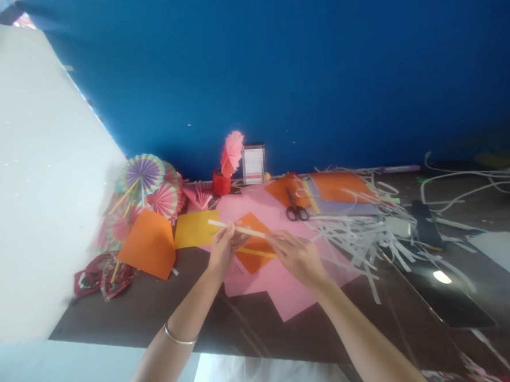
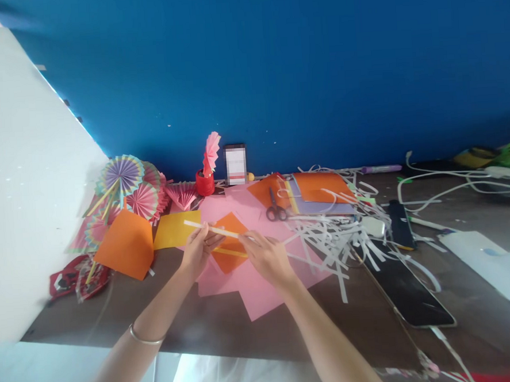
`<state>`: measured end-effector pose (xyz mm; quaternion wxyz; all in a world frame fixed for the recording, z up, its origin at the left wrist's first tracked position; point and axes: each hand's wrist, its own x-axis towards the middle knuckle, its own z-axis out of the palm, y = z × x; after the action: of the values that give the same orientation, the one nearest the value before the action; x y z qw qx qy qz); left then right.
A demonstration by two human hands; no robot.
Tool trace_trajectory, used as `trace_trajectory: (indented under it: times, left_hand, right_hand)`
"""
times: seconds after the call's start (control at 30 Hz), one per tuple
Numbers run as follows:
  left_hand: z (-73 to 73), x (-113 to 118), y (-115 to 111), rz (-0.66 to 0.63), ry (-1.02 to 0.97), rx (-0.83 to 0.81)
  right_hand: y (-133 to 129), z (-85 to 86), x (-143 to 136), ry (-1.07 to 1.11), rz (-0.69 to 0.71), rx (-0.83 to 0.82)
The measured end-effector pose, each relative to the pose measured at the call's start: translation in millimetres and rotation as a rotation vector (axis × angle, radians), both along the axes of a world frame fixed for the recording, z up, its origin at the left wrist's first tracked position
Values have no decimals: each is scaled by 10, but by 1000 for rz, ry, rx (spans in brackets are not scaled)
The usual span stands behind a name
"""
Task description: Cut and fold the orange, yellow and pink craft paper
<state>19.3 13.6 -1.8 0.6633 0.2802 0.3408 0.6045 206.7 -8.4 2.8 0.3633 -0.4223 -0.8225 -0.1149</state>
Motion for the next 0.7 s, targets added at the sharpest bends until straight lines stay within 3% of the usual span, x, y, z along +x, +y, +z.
trace_trajectory:
  times: [0.13, 0.3, 0.43, 0.7]
  left_hand:
    - [5, 42, -13, 16, -9, -24]
    - [25, 151, -75, -84, 25, -35]
    - [10, 180, -93, -79, 61, -45]
    - [12, 158, -80, -163, -1, 38]
  right_hand:
    - [-8, -3, -16, 16, 9, -29]
    - [-11, -14, -26, 25, 27, -47]
    - [-15, 7, -41, 25, 28, -42]
    - [-4, 16, -95, 196, 9, -91]
